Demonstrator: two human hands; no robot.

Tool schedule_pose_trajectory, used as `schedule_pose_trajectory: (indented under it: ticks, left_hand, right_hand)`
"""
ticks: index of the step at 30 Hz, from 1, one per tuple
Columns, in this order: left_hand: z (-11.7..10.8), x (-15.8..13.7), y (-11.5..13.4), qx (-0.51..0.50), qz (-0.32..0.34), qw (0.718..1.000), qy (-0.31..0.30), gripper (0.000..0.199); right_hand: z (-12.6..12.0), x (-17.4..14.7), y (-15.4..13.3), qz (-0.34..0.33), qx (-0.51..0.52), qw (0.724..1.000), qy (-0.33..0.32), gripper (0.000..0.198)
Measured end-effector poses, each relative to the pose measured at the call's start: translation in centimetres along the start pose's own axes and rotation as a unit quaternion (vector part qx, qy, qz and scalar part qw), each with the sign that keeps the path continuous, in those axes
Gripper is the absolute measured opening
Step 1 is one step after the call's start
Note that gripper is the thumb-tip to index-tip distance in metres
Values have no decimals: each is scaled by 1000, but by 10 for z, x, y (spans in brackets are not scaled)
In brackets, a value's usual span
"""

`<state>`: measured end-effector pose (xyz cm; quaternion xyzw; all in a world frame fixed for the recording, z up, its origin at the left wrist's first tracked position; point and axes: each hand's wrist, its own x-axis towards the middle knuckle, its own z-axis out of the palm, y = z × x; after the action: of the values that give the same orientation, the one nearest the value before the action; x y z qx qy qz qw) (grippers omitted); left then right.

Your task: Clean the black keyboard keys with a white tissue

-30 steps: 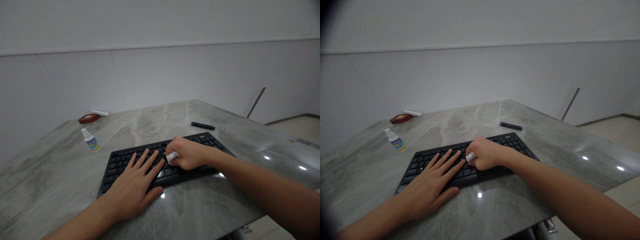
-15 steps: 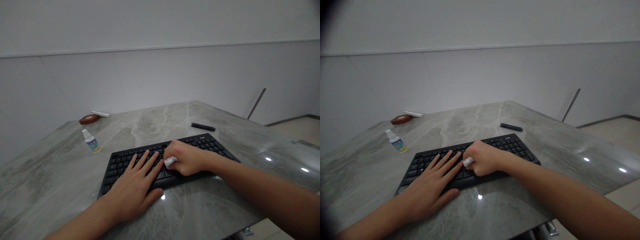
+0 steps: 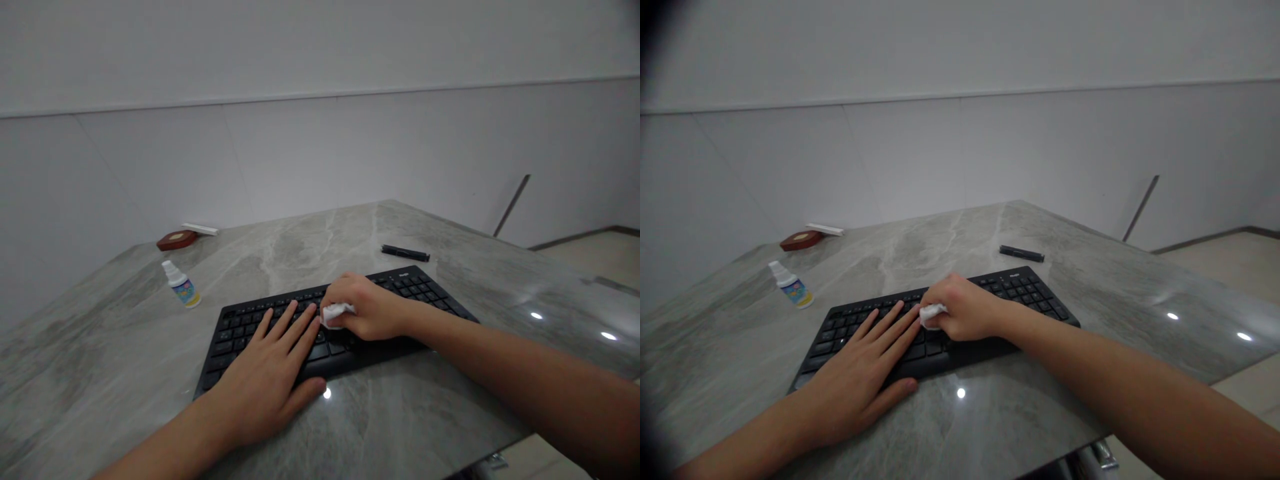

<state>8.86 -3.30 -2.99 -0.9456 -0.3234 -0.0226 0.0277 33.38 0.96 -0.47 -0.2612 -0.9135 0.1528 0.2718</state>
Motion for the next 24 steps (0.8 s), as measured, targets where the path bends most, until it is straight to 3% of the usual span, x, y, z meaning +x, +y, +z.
schedule_pose_trajectory:
  ticks: [2, 4, 10, 14, 24]
  left_hand:
    - [0, 0, 0, 1, 2, 1000, 4, 71]
    - [-1, 0, 0, 3, 3, 1000, 4, 67]
    - [-2, 0, 0, -6, 6, 1000, 10, 61]
    - [-2, 0, -1, -8, 6, 1000, 11, 62]
    - [-5, 3, 1, -32, 58, 998, -10, 60]
  right_hand:
    - [-5, 0, 2, 14, -3, 999, 46, 7]
    - [-10, -1, 3, 33, -16, 999, 41, 8]
    - [-14, -3, 2, 78, -35, 991, -105, 10]
    - [-10, -2, -1, 78, -27, 988, -132, 9]
    - [-13, 0, 8, 92, -82, 992, -13, 8]
